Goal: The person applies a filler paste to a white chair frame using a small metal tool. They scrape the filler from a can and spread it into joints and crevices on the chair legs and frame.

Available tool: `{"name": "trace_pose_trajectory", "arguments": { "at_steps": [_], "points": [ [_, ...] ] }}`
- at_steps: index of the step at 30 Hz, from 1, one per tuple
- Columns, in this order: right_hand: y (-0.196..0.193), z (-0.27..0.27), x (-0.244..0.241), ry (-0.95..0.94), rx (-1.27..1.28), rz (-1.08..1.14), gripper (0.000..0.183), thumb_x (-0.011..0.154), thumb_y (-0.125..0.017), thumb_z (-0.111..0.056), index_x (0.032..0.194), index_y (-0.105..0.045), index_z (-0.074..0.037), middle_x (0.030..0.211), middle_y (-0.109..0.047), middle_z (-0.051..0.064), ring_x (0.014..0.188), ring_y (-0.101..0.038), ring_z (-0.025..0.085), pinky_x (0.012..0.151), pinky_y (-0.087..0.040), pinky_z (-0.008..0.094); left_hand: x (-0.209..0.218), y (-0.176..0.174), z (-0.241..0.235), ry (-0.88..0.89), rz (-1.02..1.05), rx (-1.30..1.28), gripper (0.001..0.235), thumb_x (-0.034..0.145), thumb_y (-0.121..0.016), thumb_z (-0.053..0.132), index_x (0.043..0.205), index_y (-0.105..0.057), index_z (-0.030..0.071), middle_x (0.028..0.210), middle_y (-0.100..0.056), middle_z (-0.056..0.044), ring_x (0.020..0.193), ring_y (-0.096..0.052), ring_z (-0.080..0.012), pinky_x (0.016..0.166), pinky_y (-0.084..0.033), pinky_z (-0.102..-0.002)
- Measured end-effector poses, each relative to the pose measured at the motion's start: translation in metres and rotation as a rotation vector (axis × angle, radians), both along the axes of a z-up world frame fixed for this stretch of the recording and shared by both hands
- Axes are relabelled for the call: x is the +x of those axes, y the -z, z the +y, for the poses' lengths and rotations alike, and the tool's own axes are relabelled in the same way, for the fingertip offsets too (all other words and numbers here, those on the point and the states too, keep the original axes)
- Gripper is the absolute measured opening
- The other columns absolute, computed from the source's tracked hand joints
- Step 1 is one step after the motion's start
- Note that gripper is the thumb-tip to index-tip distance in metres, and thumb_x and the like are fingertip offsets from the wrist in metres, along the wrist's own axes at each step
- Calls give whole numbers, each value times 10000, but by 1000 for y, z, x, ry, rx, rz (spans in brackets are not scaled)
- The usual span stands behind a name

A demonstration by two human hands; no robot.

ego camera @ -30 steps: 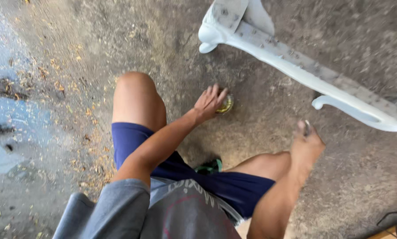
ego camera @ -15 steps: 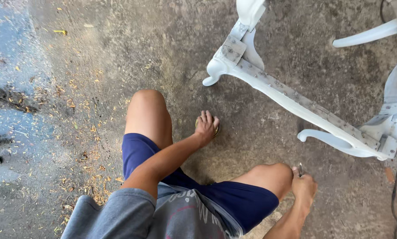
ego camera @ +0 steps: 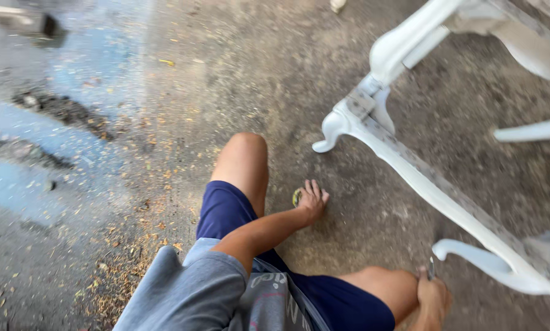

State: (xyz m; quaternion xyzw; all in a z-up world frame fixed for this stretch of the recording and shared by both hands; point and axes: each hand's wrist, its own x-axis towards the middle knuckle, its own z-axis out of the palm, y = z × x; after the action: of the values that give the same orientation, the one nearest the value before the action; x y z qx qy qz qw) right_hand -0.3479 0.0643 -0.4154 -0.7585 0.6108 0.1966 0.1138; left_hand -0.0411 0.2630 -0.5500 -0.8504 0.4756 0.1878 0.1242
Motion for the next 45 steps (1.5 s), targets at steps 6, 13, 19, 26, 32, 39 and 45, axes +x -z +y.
{"name": "trace_pose_trajectory", "arguments": {
  "at_steps": [6, 13, 19, 26, 32, 39, 45],
  "points": [
    [-22, 15, 25, 181, 206, -362, 691, 1042, -398, -660, 1108, -846, -137, 1096, -813, 195, 1149, -717, 365, 1066, -496, 474, 3, 0, -8, -64, 23, -23, 700, 1007, -539, 408, 1564, -286, 67, 1605, -217, -401, 1435, -257, -652, 1037, -371, -718],
    [-29, -3, 57, 40, 154, 109, 798, 1055, -395, -700, 1041, -876, -63, 1060, -777, 206, 1118, -715, 381, 1048, -464, 458, 6, -11, -6, -14, 30, 43, 817, 946, -666, 343, 1559, -236, 12, 1595, -211, -419, 1429, -259, -653, 1068, -379, -679],
    [-12, 6, 33, -44, 98, -19, 810, 1070, -384, -699, 1097, -831, -24, 1147, -746, 254, 1170, -669, 429, 1045, -461, 501, 2, -2, -2, -39, -26, -45, 669, 989, -591, 286, 1532, -299, 27, 1589, -254, -402, 1416, -289, -653, 1051, -388, -699],
    [8, -3, 21, -108, -57, -64, 820, 1090, -378, -699, 1155, -782, 11, 1235, -711, 308, 1213, -623, 488, 1034, -457, 548, -1, 5, -1, -59, -78, -92, 591, 994, -529, 268, 1515, -342, 58, 1579, -299, -370, 1405, -330, -630, 1032, -393, -688],
    [36, -10, 7, -21, 11, -268, 740, 1067, -418, -671, 1116, -807, -44, 1188, -720, 303, 1202, -626, 477, 1052, -452, 553, -1, 19, 6, -62, -91, -221, 537, 1002, -517, 267, 1484, -396, 64, 1566, -349, -362, 1399, -379, -610, 1008, -420, -665],
    [7, 20, 12, 5, -220, -224, 582, 1054, -564, -593, 1151, -757, -53, 1099, -749, 282, 1035, -699, 476, 908, -532, 563, 9, 8, 16, -10, 54, -215, 818, 827, -731, 285, 1511, -325, 91, 1520, -314, -326, 1396, -316, -587, 1043, -394, -672],
    [-22, 81, 56, 35, 26, -300, 672, 838, -774, -492, 1354, -539, -131, 1067, -751, 174, 999, -700, 405, 857, -522, 518, 21, 8, 20, 84, 94, -244, 811, 796, -771, 263, 1471, -354, 94, 1464, -349, -316, 1329, -388, -547, 962, -450, -662]
  ]
}}
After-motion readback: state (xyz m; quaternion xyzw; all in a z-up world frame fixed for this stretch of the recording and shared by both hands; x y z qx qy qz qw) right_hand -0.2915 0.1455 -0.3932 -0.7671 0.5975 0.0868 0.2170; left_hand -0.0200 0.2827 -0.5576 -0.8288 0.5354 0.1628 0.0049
